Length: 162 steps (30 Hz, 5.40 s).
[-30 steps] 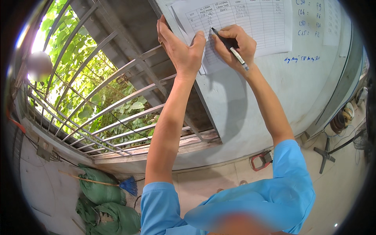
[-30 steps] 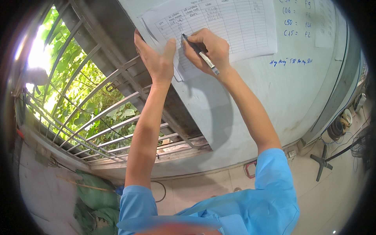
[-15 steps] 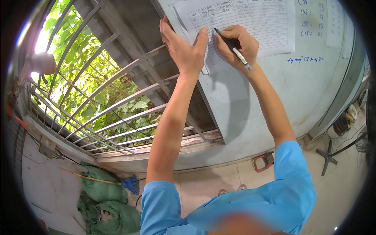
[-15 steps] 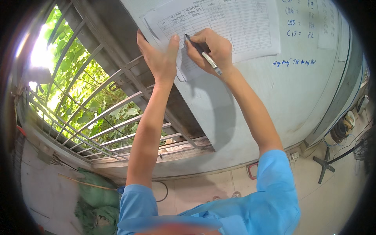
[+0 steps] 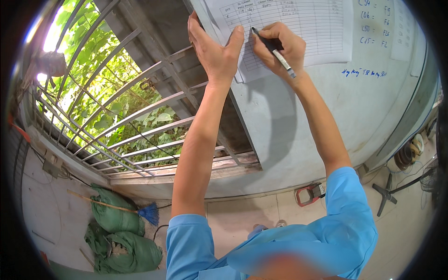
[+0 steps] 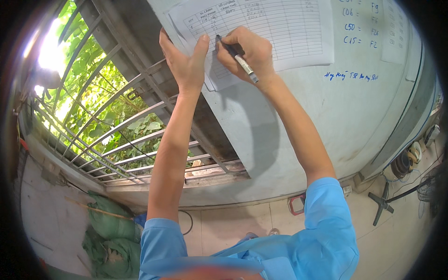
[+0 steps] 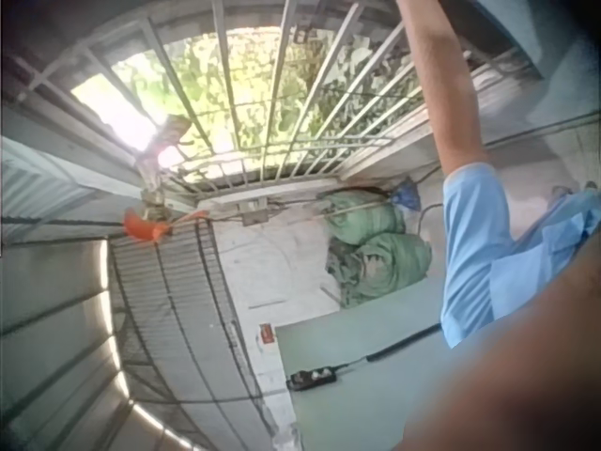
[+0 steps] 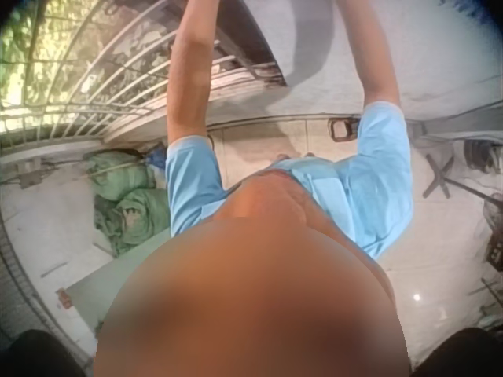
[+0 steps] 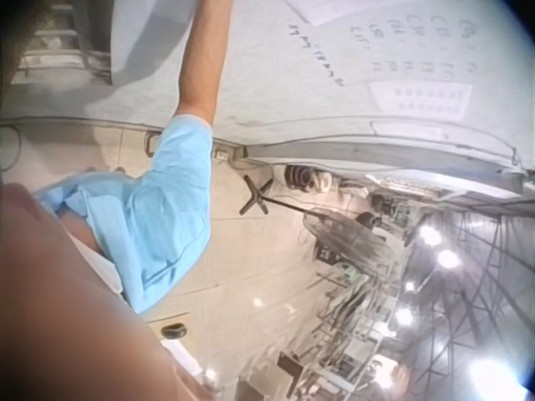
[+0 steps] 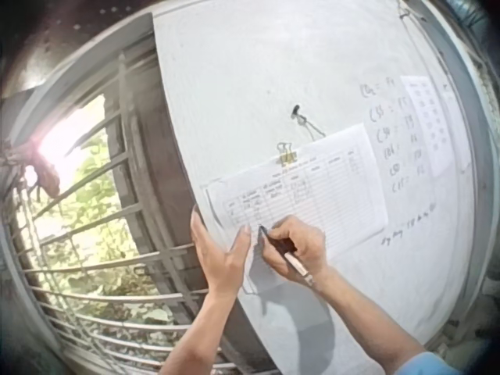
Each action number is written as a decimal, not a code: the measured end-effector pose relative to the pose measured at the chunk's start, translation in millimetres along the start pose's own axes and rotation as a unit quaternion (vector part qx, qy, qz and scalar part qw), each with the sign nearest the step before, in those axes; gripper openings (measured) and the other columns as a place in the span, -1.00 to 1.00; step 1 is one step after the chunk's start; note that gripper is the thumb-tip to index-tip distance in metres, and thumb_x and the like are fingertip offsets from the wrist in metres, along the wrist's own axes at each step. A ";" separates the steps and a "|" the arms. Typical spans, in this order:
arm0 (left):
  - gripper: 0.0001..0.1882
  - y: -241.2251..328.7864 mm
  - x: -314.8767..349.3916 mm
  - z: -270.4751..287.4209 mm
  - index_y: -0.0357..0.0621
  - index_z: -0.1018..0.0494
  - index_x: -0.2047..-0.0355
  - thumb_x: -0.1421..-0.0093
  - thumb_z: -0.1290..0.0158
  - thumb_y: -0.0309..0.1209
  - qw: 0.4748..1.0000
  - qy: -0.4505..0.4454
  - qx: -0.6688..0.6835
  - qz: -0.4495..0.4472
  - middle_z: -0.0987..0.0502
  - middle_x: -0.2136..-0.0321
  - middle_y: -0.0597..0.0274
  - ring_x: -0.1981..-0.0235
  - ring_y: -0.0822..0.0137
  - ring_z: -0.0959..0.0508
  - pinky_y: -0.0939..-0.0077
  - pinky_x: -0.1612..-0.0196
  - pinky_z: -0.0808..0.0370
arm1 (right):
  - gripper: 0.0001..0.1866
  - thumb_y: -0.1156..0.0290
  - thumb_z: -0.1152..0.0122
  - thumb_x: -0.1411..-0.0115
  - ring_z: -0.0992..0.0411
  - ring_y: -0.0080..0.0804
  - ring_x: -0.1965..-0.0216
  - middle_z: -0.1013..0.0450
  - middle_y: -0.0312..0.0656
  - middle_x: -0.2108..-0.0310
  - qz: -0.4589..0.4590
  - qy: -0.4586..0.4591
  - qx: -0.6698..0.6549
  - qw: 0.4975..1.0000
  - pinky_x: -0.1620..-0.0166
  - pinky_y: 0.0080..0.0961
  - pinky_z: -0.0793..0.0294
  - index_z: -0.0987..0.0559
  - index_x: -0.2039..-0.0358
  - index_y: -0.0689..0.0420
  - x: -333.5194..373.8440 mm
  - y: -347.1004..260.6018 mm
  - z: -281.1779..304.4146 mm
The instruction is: The person stands at a desk and writes on a form with a pen, then flips through pages of a document. They continue writing on the form and occasionally pause to look at the document.
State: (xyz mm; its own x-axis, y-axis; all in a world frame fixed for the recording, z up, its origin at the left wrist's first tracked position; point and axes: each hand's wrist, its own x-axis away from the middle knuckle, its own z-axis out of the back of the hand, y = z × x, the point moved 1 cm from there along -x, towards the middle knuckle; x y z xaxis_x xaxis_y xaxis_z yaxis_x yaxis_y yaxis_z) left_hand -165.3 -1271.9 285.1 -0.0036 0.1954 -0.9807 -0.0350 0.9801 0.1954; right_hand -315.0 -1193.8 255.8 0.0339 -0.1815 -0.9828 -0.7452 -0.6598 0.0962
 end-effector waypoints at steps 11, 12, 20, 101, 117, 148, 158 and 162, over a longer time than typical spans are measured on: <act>0.01 0.2 -0.4 -0.6 -0.39 -0.07 -0.44 -0.13 -0.40 -0.27 1.000 0.002 0.018 0.002 -0.29 -0.31 -0.22 -0.36 -0.17 -0.27 -0.04 -0.43 -0.18 | -0.79 0.55 -0.55 -0.15 -0.58 -0.58 0.54 -0.63 -0.23 0.48 -0.016 0.052 -0.035 0.998 0.45 -0.60 -0.55 -0.61 0.32 0.18 -2.4 -0.3 -1.3; 0.02 0.6 -0.3 -0.6 -0.39 -0.07 -0.44 -0.13 -0.40 -0.27 1.000 0.000 0.023 0.007 -0.29 -0.31 -0.22 -0.36 -0.17 -0.27 -0.04 -0.42 -0.19 | -0.79 0.55 -0.55 -0.16 -0.58 -0.58 0.54 -0.63 -0.23 0.48 -0.016 0.049 -0.034 0.998 0.46 -0.60 -0.55 -0.61 0.32 0.19 -2.4 -0.2 -1.2; 0.02 0.3 -0.9 -0.1 -0.40 -0.06 -0.44 -0.14 -0.40 -0.27 1.000 -0.002 0.030 0.008 -0.30 -0.30 -0.22 -0.35 -0.15 -0.29 -0.03 -0.41 -0.21 | -0.79 0.62 -0.54 -0.15 -0.58 -0.61 0.44 -0.66 -0.16 0.39 -0.018 0.016 0.011 1.000 0.38 -0.64 -0.57 -0.60 0.31 0.25 0.6 0.7 -0.3; 0.04 -2.5 0.4 0.2 -0.39 -0.05 -0.44 -0.13 -0.40 -0.22 1.000 0.000 0.010 -0.003 -0.27 -0.31 -0.24 -0.37 -0.17 -0.28 -0.04 -0.42 -0.21 | -0.79 0.59 -0.56 -0.15 -0.58 -0.61 0.46 -0.68 -0.20 0.37 0.005 -0.045 0.006 0.999 0.38 -0.66 -0.56 -0.61 0.32 0.21 -10.1 5.5 8.3; 0.01 0.6 0.1 0.0 -0.38 -0.07 -0.43 -0.14 -0.39 -0.24 1.000 0.000 0.014 0.000 -0.27 -0.31 -0.23 -0.36 -0.17 -0.27 -0.06 -0.42 -0.21 | -0.79 0.61 -0.55 -0.17 -0.60 -0.61 0.44 -0.68 -0.17 0.36 0.002 -0.034 -0.008 0.999 0.37 -0.67 -0.57 -0.61 0.30 0.24 -7.4 7.7 11.7; 0.03 0.2 0.9 0.0 -0.39 -0.05 -0.45 -0.15 -0.40 -0.26 1.000 -0.001 0.027 0.004 -0.30 -0.27 -0.20 -0.33 -0.11 -0.31 -0.02 -0.40 -0.23 | -0.79 0.59 -0.54 -0.17 -0.58 -0.62 0.47 -0.66 -0.15 0.39 0.005 0.020 -0.004 1.000 0.41 -0.68 -0.57 -0.59 0.32 0.22 -6.9 13.5 26.5; 0.03 0.7 -0.5 0.5 -0.40 -0.05 -0.45 -0.16 -0.38 -0.23 1.000 -0.007 0.025 0.007 -0.30 -0.27 -0.22 -0.32 -0.12 -0.30 -0.03 -0.40 -0.21 | -0.77 0.57 -0.55 -0.17 -0.58 -0.63 0.49 -0.66 -0.18 0.42 0.002 0.018 0.026 1.000 0.41 -0.68 -0.56 -0.57 0.34 0.21 -8.3 13.5 26.0; 0.03 0.5 0.4 0.2 -0.40 -0.04 -0.46 -0.17 -0.38 -0.21 1.000 -0.008 0.023 0.008 -0.28 -0.28 -0.23 -0.33 -0.13 -0.29 -0.04 -0.41 -0.21 | -0.77 0.57 -0.55 -0.16 -0.57 -0.63 0.49 -0.65 -0.18 0.43 -0.001 0.020 0.029 0.999 0.41 -0.68 -0.56 -0.56 0.36 0.21 -8.6 14.9 25.8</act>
State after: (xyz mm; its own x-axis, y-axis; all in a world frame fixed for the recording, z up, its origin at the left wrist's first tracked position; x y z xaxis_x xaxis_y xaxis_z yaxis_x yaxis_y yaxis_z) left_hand -165.1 -1271.3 284.8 0.0115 0.2110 -0.9774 0.0119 0.9774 0.2111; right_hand -343.5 -1183.2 261.5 0.0616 -0.2095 -0.9759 -0.7822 -0.6175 0.0831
